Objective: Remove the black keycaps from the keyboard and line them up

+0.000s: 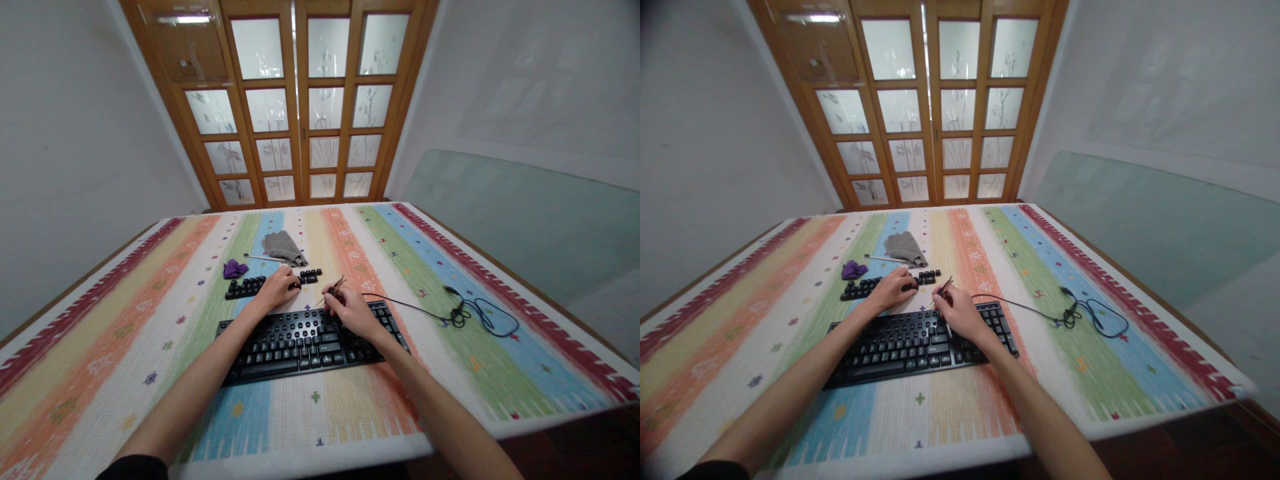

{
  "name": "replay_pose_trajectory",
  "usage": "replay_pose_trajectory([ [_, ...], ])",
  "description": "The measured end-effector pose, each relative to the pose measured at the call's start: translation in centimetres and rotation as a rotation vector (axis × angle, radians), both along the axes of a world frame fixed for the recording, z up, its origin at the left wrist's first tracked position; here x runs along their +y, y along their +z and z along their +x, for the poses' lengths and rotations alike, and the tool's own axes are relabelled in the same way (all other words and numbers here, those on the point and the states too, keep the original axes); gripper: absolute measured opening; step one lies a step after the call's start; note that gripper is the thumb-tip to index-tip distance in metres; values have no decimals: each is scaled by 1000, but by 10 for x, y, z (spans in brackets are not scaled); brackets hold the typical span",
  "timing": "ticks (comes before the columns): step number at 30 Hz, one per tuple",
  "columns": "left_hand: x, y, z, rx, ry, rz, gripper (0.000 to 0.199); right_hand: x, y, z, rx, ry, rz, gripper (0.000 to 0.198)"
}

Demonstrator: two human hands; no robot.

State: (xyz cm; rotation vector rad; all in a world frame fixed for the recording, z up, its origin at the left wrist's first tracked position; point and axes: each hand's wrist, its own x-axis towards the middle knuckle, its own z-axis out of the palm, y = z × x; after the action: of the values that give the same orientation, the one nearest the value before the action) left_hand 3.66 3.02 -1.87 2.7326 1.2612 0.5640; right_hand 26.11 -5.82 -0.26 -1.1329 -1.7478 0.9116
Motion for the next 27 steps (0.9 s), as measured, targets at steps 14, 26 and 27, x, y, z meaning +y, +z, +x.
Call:
replay_pose_trajectory([
  [14,2,-3,1,25,1,17,11,-1,0,0,6,7,0,17],
  [26,2,-4,-4,51,72,44,15,-2,0,0,12,13,-14,18],
  [27,2,-3,-5,53,84,41,16,-1,0,0,12,14,-14,18],
])
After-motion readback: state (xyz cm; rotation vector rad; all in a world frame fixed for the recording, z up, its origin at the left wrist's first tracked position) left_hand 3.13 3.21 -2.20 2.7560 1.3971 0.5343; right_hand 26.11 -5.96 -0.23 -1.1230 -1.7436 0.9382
